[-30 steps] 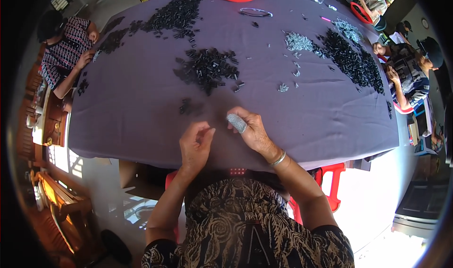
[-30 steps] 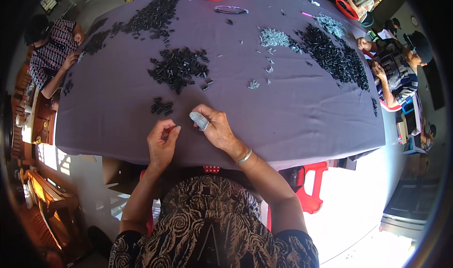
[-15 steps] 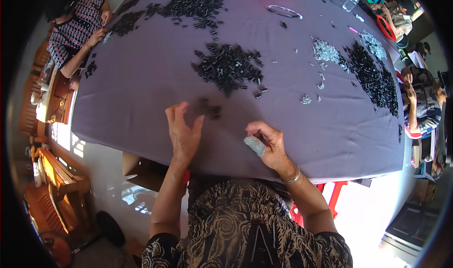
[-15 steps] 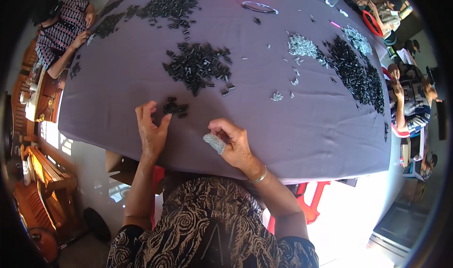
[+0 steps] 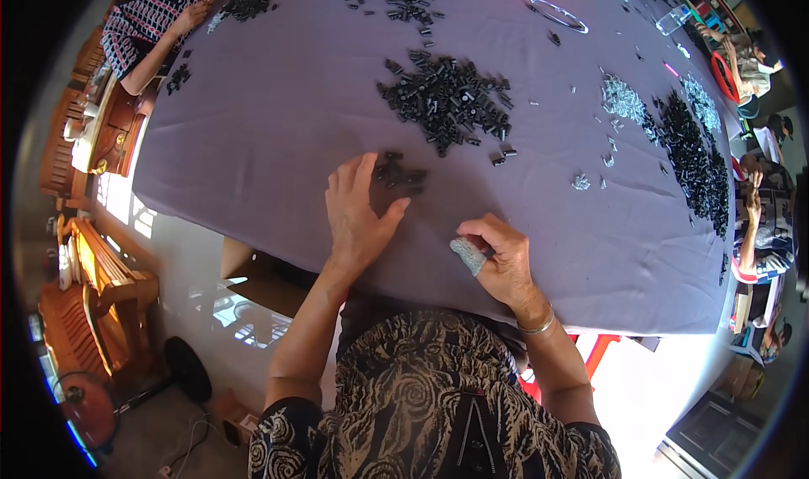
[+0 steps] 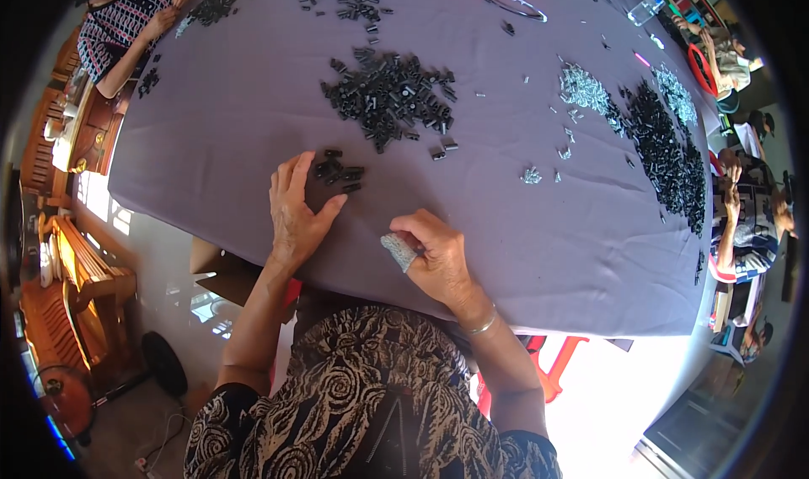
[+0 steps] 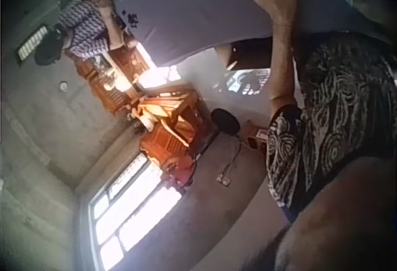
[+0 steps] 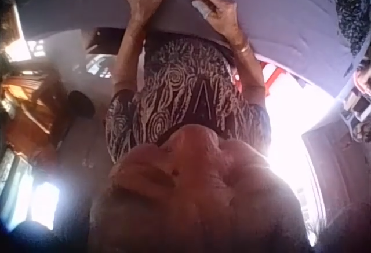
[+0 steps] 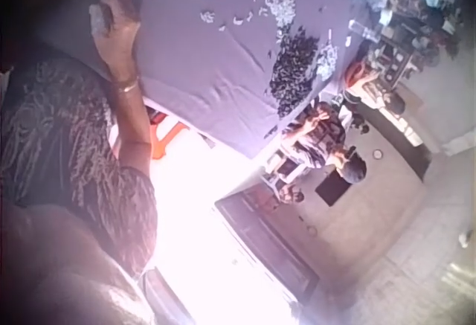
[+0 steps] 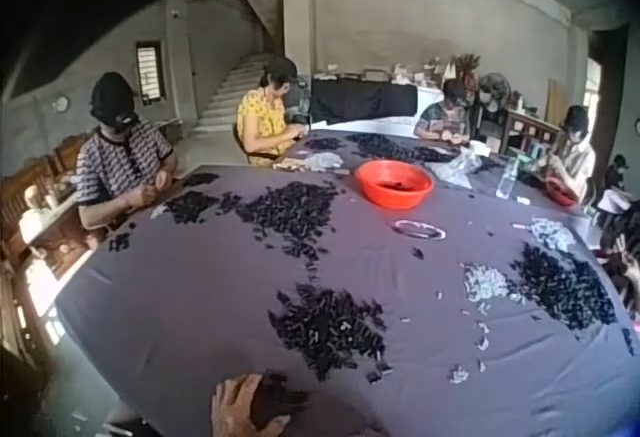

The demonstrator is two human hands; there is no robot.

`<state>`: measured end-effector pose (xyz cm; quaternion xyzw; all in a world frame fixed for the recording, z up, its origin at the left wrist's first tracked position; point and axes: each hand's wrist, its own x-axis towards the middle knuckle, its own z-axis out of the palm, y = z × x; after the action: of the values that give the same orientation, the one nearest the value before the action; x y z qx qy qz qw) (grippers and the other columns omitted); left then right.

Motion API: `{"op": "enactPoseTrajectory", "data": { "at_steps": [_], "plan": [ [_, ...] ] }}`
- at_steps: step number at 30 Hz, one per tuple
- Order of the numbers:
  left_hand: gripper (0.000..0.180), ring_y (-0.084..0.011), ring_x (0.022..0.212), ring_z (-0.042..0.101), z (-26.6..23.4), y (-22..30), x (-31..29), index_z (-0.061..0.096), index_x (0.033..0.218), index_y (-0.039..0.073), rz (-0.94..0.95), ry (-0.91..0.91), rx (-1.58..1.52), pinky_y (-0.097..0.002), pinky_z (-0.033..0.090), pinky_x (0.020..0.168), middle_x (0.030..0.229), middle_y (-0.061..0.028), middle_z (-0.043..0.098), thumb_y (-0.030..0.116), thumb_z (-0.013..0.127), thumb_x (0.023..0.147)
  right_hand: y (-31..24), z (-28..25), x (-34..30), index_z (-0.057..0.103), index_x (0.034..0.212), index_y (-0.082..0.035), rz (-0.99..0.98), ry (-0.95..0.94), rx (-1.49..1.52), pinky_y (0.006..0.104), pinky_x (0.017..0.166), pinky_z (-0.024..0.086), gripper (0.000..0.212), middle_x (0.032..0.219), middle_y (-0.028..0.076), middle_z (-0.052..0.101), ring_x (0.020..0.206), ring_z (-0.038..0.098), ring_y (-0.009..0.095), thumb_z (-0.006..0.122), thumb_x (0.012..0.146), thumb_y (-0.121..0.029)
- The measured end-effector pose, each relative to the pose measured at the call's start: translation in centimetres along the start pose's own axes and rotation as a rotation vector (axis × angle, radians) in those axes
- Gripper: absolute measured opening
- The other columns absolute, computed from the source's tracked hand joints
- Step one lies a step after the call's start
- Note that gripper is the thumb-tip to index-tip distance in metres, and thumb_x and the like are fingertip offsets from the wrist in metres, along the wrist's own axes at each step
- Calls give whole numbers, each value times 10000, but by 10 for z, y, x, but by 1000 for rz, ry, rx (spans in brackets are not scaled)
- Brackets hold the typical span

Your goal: Manually inserting small plastic pieces into a silver mesh sleeve to assemble components.

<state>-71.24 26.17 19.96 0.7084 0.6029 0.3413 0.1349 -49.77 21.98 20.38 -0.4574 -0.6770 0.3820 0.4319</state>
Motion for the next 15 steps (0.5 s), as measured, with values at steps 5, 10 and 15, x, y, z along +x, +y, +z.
{"op": "enactPoseTrajectory", "data": {
  "at_steps": [5, 10, 15],
  "plan": [
    [567, -326, 1090, 470, -1, -6, 14, 492, 1221, 32, 44, -33, -112, -391, 398, 932, 1186, -135, 501, -6, 667, 683, 6, 4, 4, 621, 930, -30, -18, -69, -148, 232, 588, 454, 230, 760, 41, 562, 644, 549, 101, 715, 726, 19],
    [498, -316, 1087, 481, 4, -10, 34, 526, 1177, 36, 143, -95, -227, -377, 409, 923, 1163, -127, 514, -74, 601, 697, -1, -12, 20, 597, 1007, -31, 154, -71, -43, 239, 625, 484, 254, 784, 47, 591, 699, 585, 108, 680, 772, 20],
    [513, -310, 1086, 474, 30, 0, 35, 568, 1119, 70, 253, -86, -116, -410, 403, 906, 1173, -107, 503, 165, 773, 659, 5, -33, 58, 594, 1019, -16, 174, 101, -102, 242, 693, 510, 225, 821, 57, 632, 747, 609, 104, 660, 806, 9]
  ]
}}
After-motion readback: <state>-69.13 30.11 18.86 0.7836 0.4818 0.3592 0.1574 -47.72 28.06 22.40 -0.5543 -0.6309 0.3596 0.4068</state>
